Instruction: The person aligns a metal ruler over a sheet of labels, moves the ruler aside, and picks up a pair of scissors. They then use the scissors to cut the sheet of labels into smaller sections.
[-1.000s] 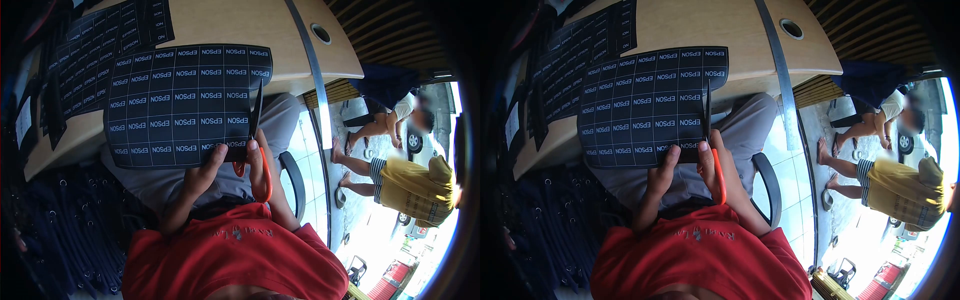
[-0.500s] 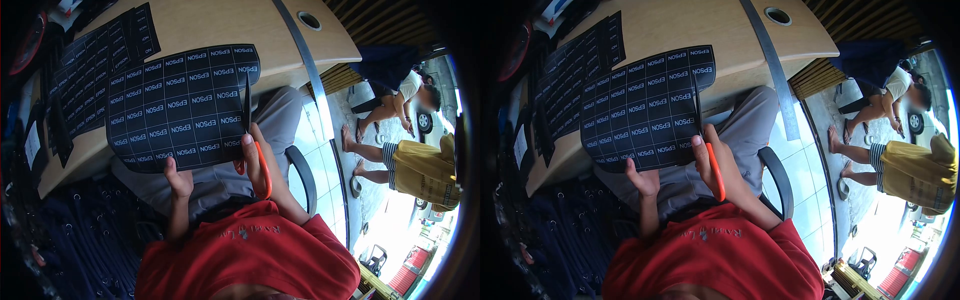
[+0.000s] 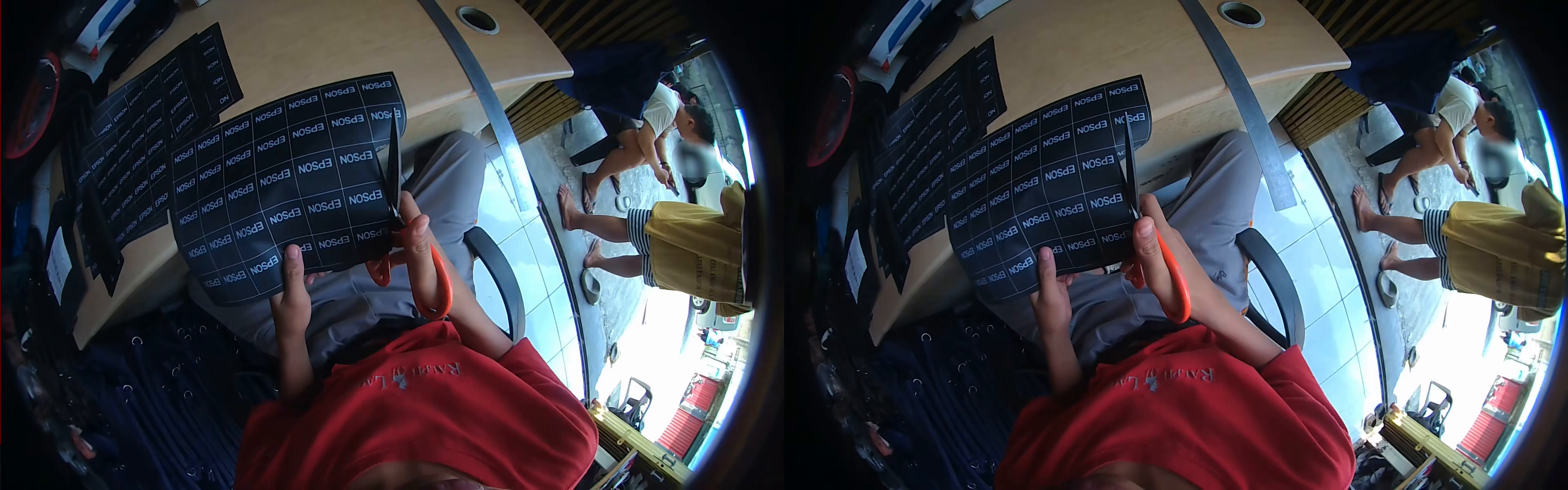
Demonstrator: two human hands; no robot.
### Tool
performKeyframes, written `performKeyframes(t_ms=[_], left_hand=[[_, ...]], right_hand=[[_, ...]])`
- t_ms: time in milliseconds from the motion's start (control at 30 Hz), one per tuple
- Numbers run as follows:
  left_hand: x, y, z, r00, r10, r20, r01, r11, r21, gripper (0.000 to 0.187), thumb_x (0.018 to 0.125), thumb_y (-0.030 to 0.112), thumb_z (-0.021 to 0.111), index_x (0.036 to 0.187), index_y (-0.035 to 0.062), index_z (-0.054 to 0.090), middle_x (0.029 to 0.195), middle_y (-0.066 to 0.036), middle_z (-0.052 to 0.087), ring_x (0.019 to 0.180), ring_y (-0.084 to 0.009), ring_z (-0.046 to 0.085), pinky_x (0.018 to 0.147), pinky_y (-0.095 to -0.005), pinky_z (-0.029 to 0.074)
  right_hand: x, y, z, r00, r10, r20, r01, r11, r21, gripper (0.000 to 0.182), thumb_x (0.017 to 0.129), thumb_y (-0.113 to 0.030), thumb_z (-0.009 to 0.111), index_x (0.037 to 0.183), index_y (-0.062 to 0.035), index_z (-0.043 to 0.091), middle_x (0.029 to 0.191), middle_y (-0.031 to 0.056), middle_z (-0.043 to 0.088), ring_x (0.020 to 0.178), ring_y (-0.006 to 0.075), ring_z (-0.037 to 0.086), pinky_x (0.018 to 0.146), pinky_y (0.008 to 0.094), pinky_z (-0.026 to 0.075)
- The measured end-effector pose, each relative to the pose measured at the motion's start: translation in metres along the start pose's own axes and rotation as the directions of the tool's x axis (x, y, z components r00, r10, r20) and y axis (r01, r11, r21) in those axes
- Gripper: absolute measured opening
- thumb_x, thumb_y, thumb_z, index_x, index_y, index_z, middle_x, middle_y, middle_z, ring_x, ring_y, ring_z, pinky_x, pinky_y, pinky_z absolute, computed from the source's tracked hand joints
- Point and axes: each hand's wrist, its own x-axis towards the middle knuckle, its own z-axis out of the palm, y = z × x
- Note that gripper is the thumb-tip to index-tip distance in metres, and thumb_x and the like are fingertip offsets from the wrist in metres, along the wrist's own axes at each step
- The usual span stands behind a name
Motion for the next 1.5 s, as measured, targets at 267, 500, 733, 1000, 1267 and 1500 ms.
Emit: performKeyframes(t_ms=[267, 500, 733, 1000, 1267, 1500], left_hand=[[-0.007, -0.003, 0.006, 0.989, -0.033, -0.146, 0.026, 0.998, -0.049, 0.034, 0.097, 0.031, 0.057, 0.118, 0.004, 0.058, 0.098, -0.002, 0.062, 0.077, -0.0077, 0.056, 0.059, -0.0226, 0.041], [-0.018, -0.011, 0.002, 0.99, 0.005, -0.143, -0.009, 1.0, -0.03, 0.046, 0.096, 0.025, 0.056, 0.135, 0.0063, 0.044, 0.114, -0.004, 0.06, 0.081, -0.0094, 0.058, 0.054, -0.0219, 0.04], [-0.025, -0.015, -0.006, 0.996, 0.074, -0.055, -0.068, 0.992, 0.104, 0.046, 0.097, 0.019, 0.053, 0.137, -0.0005, 0.042, 0.126, -0.008, 0.054, 0.101, -0.0129, 0.055, 0.078, -0.0235, 0.043], [-0.024, -0.015, -0.011, 0.996, 0.027, -0.082, -0.027, 1.0, 0.003, 0.05, 0.095, 0.026, 0.057, 0.137, 0.0033, 0.043, 0.123, -0.005, 0.057, 0.092, -0.0106, 0.059, 0.063, -0.0215, 0.047], [-0.023, -0.011, -0.002, 0.984, 0.18, 0.0, -0.179, 0.978, -0.106, 0.038, 0.097, 0.012, 0.051, 0.132, -0.0023, 0.048, 0.124, -0.008, 0.057, 0.103, -0.0108, 0.056, 0.08, -0.0206, 0.048], [-0.034, -0.013, 0.001, 0.983, 0.182, 0.037, -0.178, 0.98, -0.089, 0.038, 0.096, 0.012, 0.052, 0.131, -0.0023, 0.048, 0.122, -0.008, 0.057, 0.101, -0.0109, 0.057, 0.078, -0.0208, 0.048]], right_hand=[[0.002, 0.001, 0.002, 0.994, 0.046, -0.099, -0.063, 0.984, -0.168, 0.059, 0.099, -0.059, 0.026, 0.104, -0.0016, 0.039, 0.061, 0.0126, 0.051, 0.053, 0.0251, 0.059, 0.052, 0.0338, 0.046], [0.002, -0.013, 0.005, 0.991, 0.034, -0.133, -0.074, 0.948, -0.308, 0.048, 0.102, -0.048, 0.029, 0.102, -0.0007, 0.039, 0.058, 0.0136, 0.049, 0.051, 0.0282, 0.058, 0.051, 0.0351, 0.045], [0.004, -0.01, 0.008, 0.988, -0.005, -0.151, -0.041, 0.952, -0.302, 0.048, 0.103, -0.047, 0.03, 0.101, 0.0002, 0.04, 0.057, 0.0142, 0.05, 0.05, 0.0282, 0.057, 0.05, 0.0361, 0.043], [0.006, -0.009, 0.006, 0.988, -0.073, -0.134, 0.016, 0.922, -0.386, 0.047, 0.103, -0.045, 0.031, 0.101, 0.0007, 0.039, 0.058, 0.018, 0.048, 0.055, 0.0362, 0.054, 0.055, 0.0412, 0.04], [0.004, -0.009, 0.005, 0.993, -0.049, -0.107, 0.003, 0.918, -0.397, 0.041, 0.103, -0.041, 0.034, 0.1, -0.0001, 0.039, 0.06, 0.0194, 0.047, 0.055, 0.0376, 0.051, 0.055, 0.0418, 0.039], [0.002, -0.008, 0.005, 0.99, -0.053, -0.128, -0.002, 0.919, -0.395, 0.038, 0.104, -0.038, 0.034, 0.1, -0.0003, 0.04, 0.06, 0.0197, 0.047, 0.055, 0.0373, 0.05, 0.055, 0.0417, 0.039]])
